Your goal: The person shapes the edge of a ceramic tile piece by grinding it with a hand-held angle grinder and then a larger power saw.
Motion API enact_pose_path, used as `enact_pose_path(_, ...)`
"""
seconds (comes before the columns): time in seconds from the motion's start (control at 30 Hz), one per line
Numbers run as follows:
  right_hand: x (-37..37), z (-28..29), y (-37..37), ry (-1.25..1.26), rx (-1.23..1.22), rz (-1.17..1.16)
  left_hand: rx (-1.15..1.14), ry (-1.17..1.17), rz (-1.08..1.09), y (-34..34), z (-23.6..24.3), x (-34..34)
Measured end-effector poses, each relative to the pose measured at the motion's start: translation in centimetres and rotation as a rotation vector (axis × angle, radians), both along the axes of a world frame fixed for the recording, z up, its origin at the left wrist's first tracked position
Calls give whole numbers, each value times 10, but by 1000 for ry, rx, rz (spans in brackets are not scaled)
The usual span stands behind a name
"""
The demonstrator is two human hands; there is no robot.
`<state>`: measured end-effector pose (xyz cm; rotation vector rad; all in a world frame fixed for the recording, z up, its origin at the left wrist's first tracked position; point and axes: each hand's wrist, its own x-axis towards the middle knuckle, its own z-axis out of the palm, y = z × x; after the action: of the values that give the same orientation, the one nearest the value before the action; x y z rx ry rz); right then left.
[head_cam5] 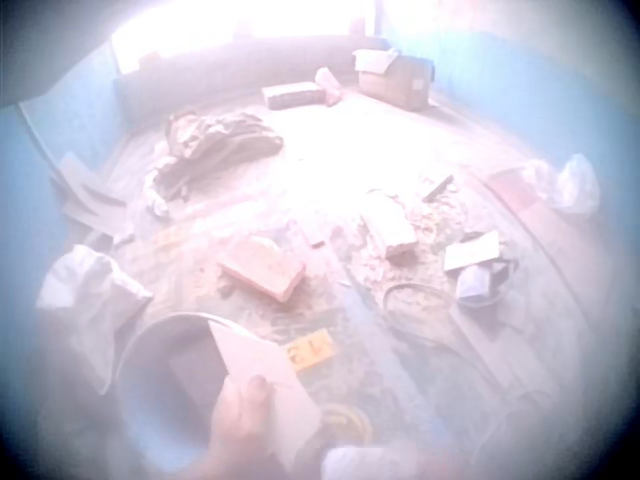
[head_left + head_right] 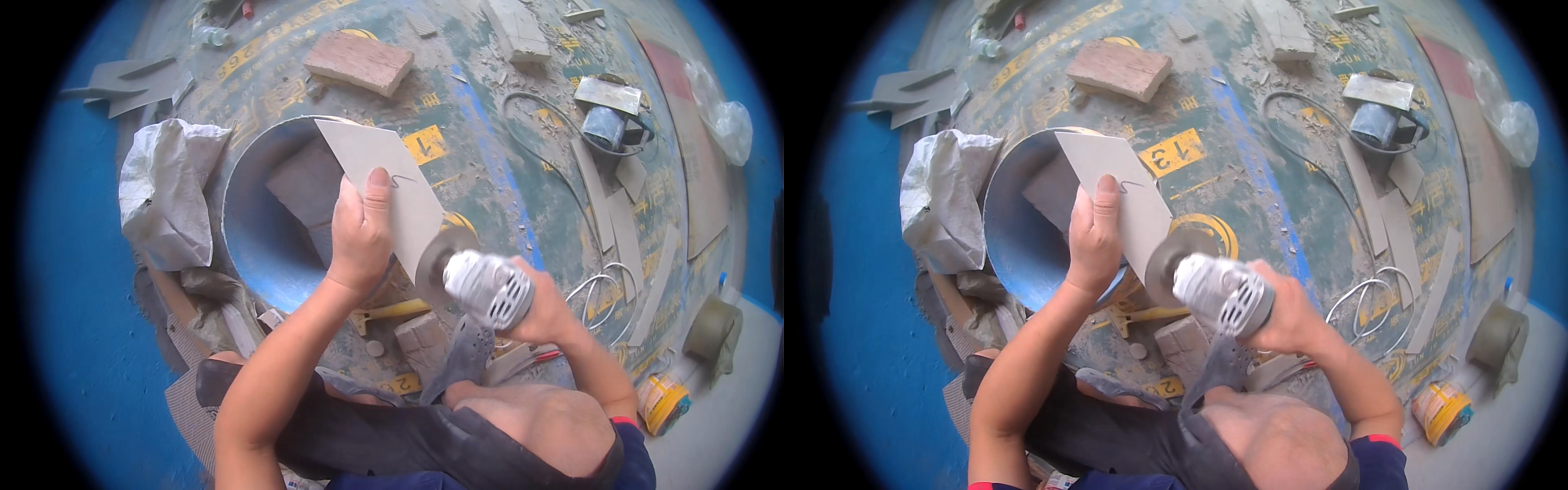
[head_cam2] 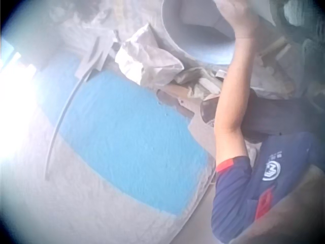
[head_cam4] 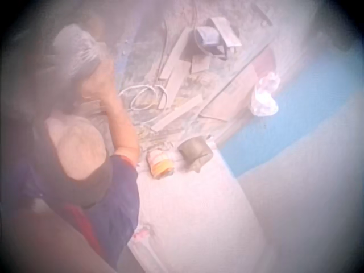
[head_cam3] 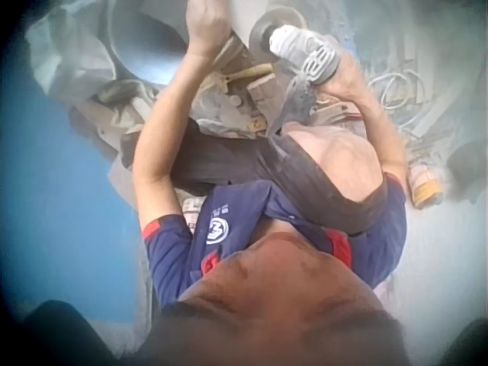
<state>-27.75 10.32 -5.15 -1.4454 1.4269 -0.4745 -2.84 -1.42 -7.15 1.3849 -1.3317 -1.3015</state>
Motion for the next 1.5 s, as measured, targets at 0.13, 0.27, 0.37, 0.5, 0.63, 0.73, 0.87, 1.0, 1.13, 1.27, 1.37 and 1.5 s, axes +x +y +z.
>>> enact_pose_path(0.13, -8, -11, -13, -111, 13, -98, 15, 37, -9, -1, -2, 0)
enact_pose_path(0.27, -4, 0, -3, -32, -14, 8, -15, -1, 7, -1, -3, 0)
enact_pose_path(0.37, -4, -5, -2, -51, -33, 12, -1, 17, -1, 1, -3, 1)
enact_pose_path(0.5, -6, -17, -12, -150, 0, -134, 12, 38, -9, 0, -6, 0)
enact_pose_path(0.63, -3, -15, -2, -123, -4, -52, -9, 37, -2, 0, -8, 1)
enact_pose_path(0.73, 4, -15, 17, -46, 65, 20, 19, 64, 7, 0, -5, 1)
enact_pose_path(0.87, 6, -32, 16, -157, -58, -38, -9, 25, -1, 0, -6, 1)
enact_pose_path(1.0, 4, -49, 2, -251, 18, -209, -10, 46, -2, -1, -6, -1)
enact_pose_path(1.13, 8, -57, 17, -291, 33, -144, -4, 84, -4, 0, -5, -1)
enact_pose_path(1.27, 21, -49, 27, -263, 36, -35, -13, 73, -13, -1, -5, 1)
enact_pose_path(1.37, 23, -61, 27, -362, -18, -167, 6, 84, -25, -1, -8, 0)
enact_pose_path(1.5, 9, -81, 20, -470, 96, -333, 15, 95, -20, -1, -8, 0)
